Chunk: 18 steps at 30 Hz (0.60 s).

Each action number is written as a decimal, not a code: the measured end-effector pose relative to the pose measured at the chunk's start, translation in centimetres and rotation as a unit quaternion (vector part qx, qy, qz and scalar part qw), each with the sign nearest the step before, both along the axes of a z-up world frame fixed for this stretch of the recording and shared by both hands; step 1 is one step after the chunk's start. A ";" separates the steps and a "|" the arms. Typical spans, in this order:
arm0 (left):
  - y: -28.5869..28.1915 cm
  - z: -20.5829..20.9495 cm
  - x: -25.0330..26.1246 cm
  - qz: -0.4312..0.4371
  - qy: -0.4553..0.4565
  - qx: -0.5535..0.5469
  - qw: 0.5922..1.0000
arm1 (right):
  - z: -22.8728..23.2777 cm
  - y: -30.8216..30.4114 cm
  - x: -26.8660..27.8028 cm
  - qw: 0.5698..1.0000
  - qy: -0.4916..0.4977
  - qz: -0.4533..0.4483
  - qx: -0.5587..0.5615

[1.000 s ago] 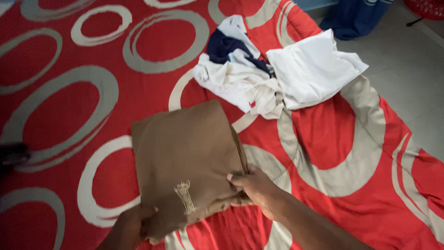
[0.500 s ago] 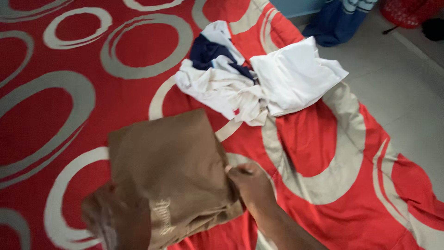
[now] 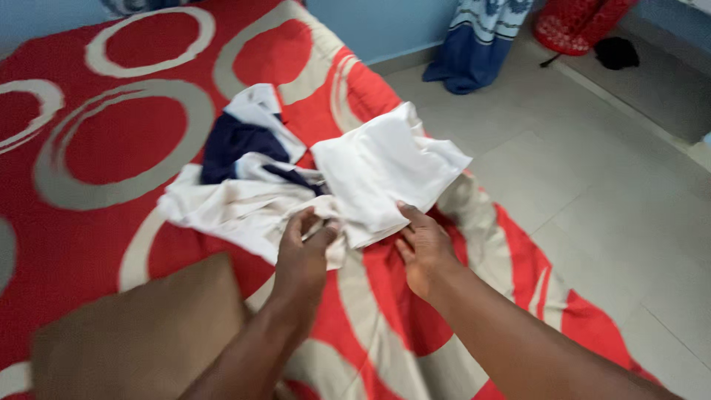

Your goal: The person folds several shirts and pants on a bed and places them into a blue suitcase.

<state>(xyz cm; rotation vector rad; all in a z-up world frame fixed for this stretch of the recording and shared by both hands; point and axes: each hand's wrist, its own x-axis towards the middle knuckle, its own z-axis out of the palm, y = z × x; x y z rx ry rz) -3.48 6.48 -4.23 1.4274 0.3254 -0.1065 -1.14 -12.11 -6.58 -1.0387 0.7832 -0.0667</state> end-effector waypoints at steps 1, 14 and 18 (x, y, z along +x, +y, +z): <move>-0.9 0.0 0.6 -0.005 -0.001 0.000 1.000 | -0.1 -0.8 0.7 0.998 -0.009 0.043 0.038; -6.0 -0.5 2.8 -0.007 0.065 0.005 0.998 | 3.5 -2.4 5.0 0.961 -0.102 0.137 0.216; -6.6 -0.2 2.6 0.058 0.105 0.005 0.993 | 7.4 -3.2 4.1 0.950 -0.157 0.158 0.220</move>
